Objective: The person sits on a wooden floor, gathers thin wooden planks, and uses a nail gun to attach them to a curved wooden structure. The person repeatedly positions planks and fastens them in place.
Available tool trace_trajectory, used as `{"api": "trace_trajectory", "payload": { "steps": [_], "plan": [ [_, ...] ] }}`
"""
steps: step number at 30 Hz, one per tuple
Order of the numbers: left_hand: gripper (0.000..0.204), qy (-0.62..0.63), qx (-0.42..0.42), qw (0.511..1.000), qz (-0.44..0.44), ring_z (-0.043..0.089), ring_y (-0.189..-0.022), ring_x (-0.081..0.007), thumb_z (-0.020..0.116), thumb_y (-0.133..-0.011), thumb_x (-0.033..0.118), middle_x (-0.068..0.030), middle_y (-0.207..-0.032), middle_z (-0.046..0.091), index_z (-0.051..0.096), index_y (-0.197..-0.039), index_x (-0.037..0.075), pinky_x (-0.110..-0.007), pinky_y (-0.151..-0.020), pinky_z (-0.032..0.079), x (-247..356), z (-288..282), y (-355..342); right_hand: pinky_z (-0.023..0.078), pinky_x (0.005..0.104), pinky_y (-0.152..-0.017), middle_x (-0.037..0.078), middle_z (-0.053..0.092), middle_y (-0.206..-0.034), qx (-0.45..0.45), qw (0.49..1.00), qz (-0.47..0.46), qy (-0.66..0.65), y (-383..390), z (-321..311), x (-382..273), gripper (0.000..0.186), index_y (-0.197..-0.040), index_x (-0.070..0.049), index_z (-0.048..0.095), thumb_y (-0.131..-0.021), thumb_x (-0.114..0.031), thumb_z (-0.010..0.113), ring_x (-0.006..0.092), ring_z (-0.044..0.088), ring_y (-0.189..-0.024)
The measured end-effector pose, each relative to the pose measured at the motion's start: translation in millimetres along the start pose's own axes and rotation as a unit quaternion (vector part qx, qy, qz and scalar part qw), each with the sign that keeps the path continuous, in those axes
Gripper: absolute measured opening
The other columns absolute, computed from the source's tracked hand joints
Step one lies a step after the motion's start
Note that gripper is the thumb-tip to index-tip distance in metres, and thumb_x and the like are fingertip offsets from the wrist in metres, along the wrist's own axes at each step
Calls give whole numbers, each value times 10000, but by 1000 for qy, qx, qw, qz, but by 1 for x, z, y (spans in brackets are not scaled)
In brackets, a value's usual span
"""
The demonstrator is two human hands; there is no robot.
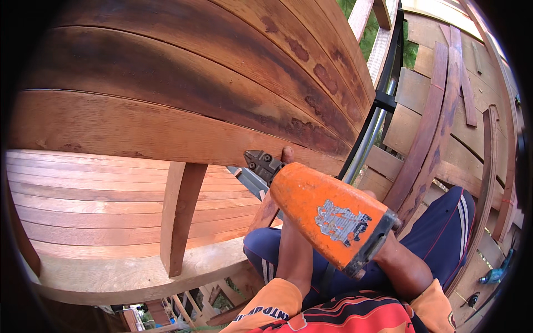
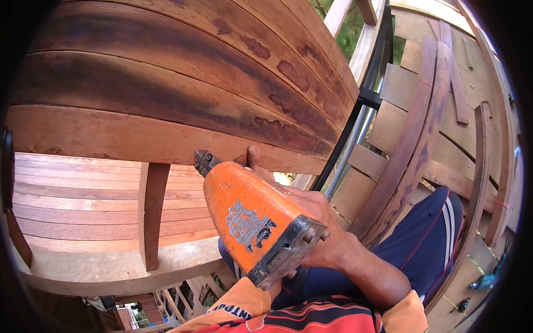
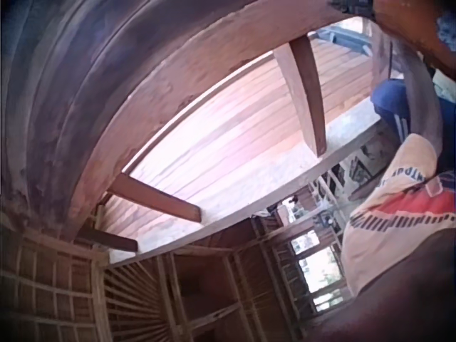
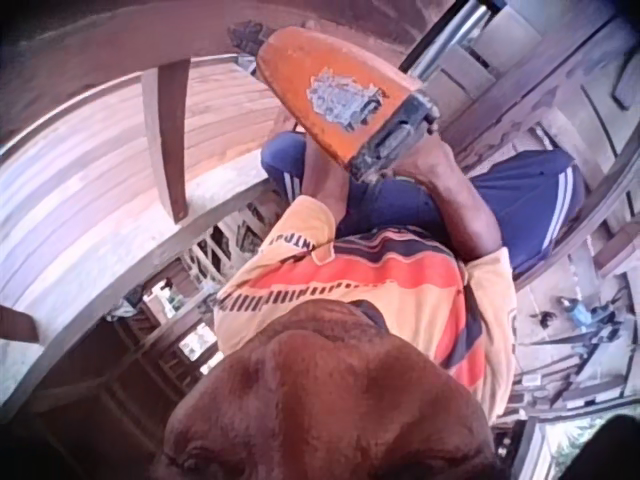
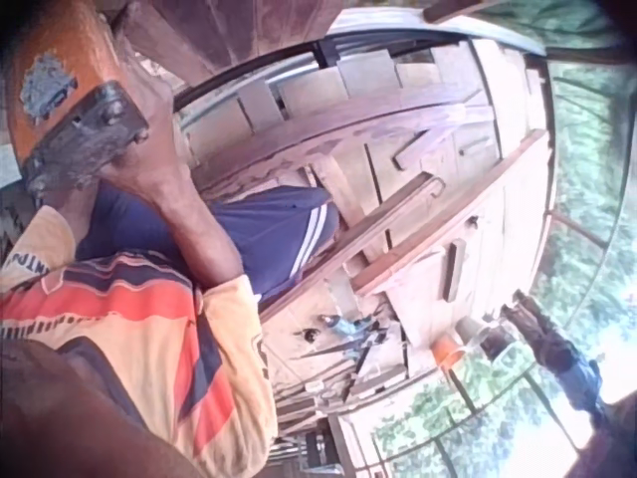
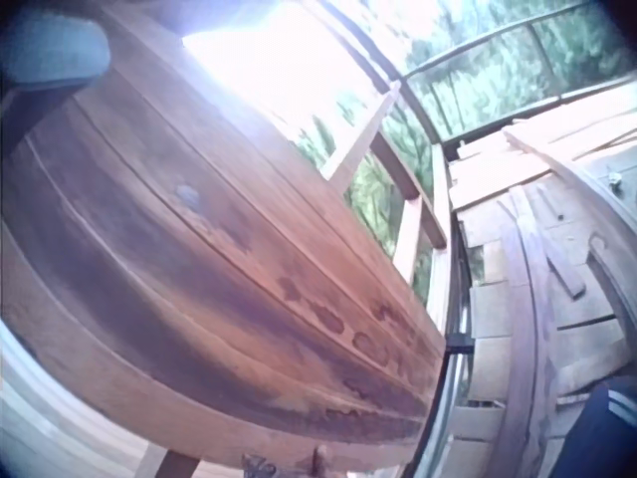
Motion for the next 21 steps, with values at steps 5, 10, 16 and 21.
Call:
{"api": "trace_trajectory", "payload": {
  "steps": [5,10,16,21],
  "plan": [
    [351,5,3,1000,0,513,-1093,-181,576,-917,159,-96,-1208,526,498,-1224,8,-364,-980,421,7,9,2,530,379,-809,200,620,-1095,1,1000,-5,-8,-20,-2,-5,551,-1105,22,580,-651,-234,761,380,632,-934],
    [361,-1,17,1000,-12,511,-1099,-184,578,-915,167,-96,-1213,523,493,-1230,11,-367,-983,421,-3,-5,3,524,390,-829,211,611,-1115,-14,999,-35,16,-35,8,11,582,-1127,27,568,-642,-230,763,393,621,-958],
    [374,-11,19,1000,-18,508,-1106,-188,581,-914,176,-97,-1219,519,487,-1238,14,-370,-986,420,-2,-7,4,512,401,-861,220,603,-1135,-22,1000,-17,-7,-42,15,7,609,-1145,35,557,-633,-217,767,403,606,-993],
    [384,-16,18,1000,-17,505,-1112,-191,583,-913,183,-97,-1224,516,481,-1244,17,-373,-988,420,-2,-7,7,507,398,-869,219,605,-1132,-11,999,-25,33,-40,13,6,608,-1148,36,556,-634,-206,770,394,607,-999]
  ]
}}
Point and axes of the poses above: each hand's wrist, its own y-axis away from the middle knuckle, its own z-axis out of the palm, x = y × z, the point moved 4 cm from there along -y, towards the middle knuckle
